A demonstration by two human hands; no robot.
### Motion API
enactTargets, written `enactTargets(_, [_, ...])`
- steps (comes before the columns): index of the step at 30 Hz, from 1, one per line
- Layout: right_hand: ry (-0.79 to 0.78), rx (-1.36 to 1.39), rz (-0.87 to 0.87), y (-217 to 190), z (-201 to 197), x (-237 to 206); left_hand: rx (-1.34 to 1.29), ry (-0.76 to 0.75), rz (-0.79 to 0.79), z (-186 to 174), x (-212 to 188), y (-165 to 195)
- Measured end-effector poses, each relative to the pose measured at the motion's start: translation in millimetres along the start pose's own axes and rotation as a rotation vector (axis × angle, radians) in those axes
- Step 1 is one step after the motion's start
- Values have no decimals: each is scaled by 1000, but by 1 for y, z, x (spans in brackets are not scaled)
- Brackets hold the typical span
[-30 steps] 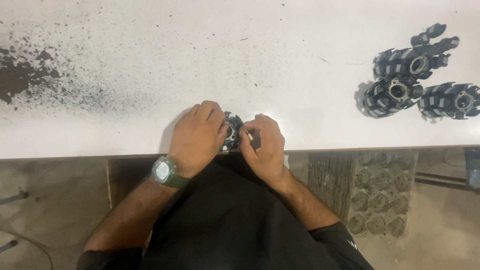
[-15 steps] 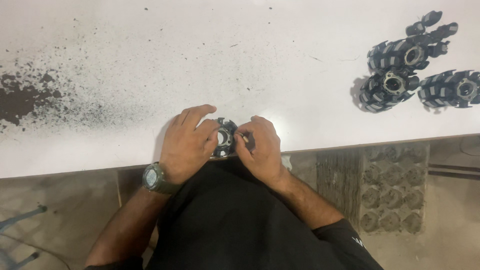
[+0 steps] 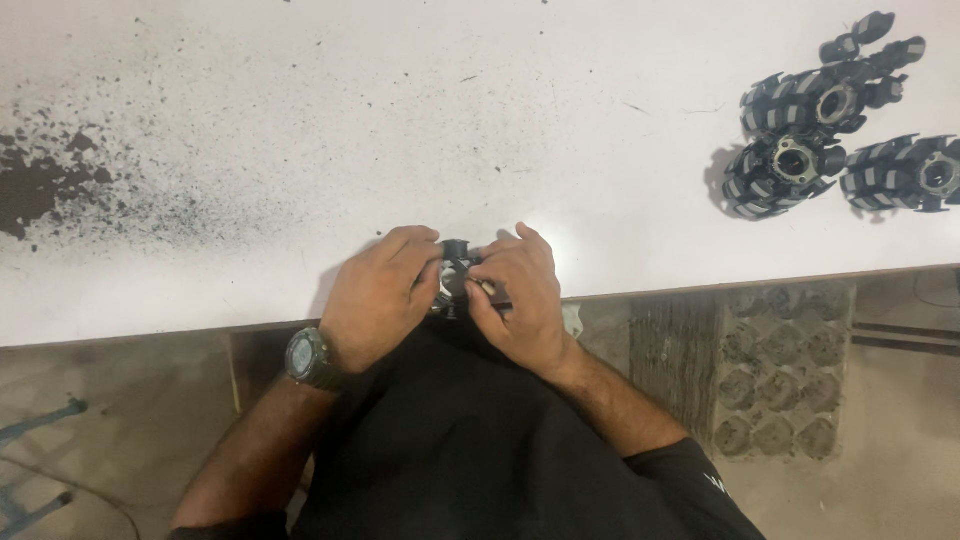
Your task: The person sits at a white workbench assembling omni wheels, fitting black roller components onto wheel hubs by hand and pressing them into place. Completed wheel hubs are set aside on the table as the person works through the batch one at a time.
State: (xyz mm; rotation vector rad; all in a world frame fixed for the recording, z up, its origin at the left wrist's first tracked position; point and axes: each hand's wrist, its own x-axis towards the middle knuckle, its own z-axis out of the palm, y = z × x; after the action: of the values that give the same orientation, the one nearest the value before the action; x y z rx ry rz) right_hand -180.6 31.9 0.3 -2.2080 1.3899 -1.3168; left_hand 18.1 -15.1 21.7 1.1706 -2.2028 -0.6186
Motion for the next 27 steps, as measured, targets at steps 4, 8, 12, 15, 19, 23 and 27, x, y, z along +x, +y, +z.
enactTargets(4, [-29,-32,-15,2,5,-1,0,36,38,2,-4,0])
enactTargets(8, [-55,-46,-13,3,7,-2,21,47,47,3,-6,0])
enactTargets(12, [-54,-42,-13,3,7,-4,48,18,49,2,-9,-2])
enactTargets(15, [-19,-10,-41,5,9,-5,81,15,36,3,-11,-3])
enactTargets(19, [-23,-10,-99,6,12,-6,79,36,31,7,-14,-5])
enactTargets(23, [-1,-49,-116,5,17,-4,84,60,48,12,-16,-7])
enactTargets(27, [-10,-60,-121,3,17,-3,62,63,46,15,-19,-10])
